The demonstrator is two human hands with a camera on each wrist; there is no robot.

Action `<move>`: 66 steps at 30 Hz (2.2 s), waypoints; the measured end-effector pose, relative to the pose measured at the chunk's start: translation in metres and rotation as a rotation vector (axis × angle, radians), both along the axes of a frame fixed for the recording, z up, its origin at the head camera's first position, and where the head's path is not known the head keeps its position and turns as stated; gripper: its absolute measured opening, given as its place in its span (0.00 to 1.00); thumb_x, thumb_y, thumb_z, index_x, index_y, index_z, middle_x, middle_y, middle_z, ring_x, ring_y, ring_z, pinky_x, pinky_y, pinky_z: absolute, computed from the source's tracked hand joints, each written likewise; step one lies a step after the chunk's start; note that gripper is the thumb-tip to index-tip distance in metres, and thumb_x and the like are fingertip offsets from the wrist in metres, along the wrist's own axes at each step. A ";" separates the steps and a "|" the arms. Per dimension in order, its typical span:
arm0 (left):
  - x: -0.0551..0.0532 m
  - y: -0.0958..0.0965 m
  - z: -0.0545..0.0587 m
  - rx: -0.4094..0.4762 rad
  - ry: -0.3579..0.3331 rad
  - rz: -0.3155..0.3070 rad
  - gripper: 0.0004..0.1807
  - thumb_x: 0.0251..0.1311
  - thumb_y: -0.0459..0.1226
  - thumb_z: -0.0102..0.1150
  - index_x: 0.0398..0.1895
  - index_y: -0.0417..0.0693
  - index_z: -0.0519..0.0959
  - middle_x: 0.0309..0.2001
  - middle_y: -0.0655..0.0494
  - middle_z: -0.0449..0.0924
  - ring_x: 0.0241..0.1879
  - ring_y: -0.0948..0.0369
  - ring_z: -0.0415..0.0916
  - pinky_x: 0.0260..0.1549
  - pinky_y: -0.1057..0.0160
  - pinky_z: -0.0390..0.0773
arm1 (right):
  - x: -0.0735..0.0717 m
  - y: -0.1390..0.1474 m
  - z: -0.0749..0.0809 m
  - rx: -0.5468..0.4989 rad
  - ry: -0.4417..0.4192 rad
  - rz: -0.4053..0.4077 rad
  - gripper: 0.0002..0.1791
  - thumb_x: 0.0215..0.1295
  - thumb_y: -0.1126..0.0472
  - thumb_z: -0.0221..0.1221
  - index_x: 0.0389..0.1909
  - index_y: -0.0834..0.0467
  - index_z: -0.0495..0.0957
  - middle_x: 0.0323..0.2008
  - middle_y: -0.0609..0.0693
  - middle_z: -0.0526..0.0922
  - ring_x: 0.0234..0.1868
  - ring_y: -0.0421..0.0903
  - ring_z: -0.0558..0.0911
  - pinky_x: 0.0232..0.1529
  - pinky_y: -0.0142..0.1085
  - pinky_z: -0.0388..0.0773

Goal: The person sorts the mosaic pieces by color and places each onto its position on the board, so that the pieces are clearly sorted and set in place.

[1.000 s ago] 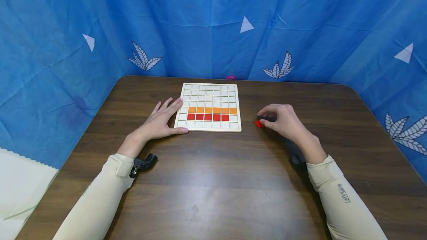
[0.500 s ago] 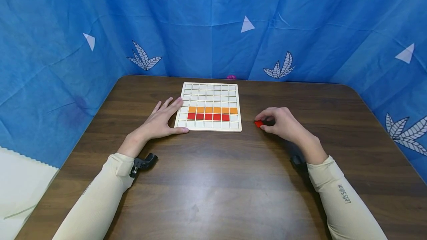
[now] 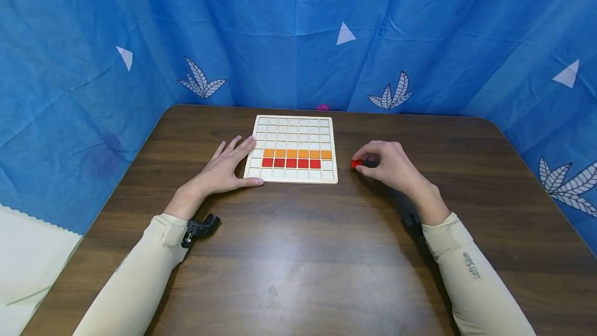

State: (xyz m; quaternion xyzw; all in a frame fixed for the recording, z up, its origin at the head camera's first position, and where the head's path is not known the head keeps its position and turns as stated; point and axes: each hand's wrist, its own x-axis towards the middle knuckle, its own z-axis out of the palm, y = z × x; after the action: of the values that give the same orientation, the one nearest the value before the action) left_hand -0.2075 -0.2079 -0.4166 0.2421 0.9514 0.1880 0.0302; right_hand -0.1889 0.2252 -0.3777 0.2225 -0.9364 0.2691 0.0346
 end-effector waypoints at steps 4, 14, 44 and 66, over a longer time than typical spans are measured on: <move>0.000 0.000 0.000 0.003 0.002 0.002 0.63 0.57 0.66 0.70 0.87 0.50 0.49 0.87 0.53 0.44 0.86 0.45 0.35 0.81 0.37 0.32 | -0.005 -0.010 0.002 -0.018 0.019 0.010 0.12 0.62 0.64 0.74 0.47 0.56 0.90 0.45 0.52 0.89 0.45 0.51 0.83 0.53 0.50 0.86; 0.000 0.001 0.001 0.003 0.005 -0.004 0.63 0.57 0.67 0.69 0.87 0.50 0.49 0.87 0.53 0.44 0.86 0.45 0.35 0.81 0.37 0.32 | -0.014 -0.041 0.005 -0.017 -0.002 0.053 0.13 0.62 0.63 0.75 0.48 0.57 0.90 0.47 0.53 0.89 0.45 0.51 0.82 0.52 0.47 0.84; 0.004 -0.002 -0.003 0.014 -0.001 0.005 0.63 0.57 0.66 0.71 0.87 0.49 0.50 0.87 0.53 0.45 0.86 0.45 0.35 0.82 0.37 0.32 | -0.013 -0.062 -0.006 0.026 0.052 0.079 0.10 0.62 0.59 0.76 0.42 0.56 0.91 0.40 0.51 0.90 0.39 0.48 0.83 0.46 0.42 0.85; 0.004 -0.005 -0.008 0.026 0.009 0.006 0.63 0.56 0.67 0.70 0.87 0.50 0.50 0.87 0.54 0.45 0.86 0.45 0.36 0.82 0.37 0.32 | 0.005 0.013 -0.013 0.039 0.119 -0.148 0.30 0.67 0.47 0.72 0.62 0.61 0.82 0.64 0.61 0.82 0.69 0.61 0.75 0.71 0.62 0.70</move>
State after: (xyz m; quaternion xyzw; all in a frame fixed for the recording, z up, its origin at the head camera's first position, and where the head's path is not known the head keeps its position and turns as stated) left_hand -0.2033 -0.2133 -0.4246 0.2402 0.9498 0.1993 0.0225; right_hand -0.1835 0.2381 -0.3902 0.1692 -0.9516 0.2340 0.1056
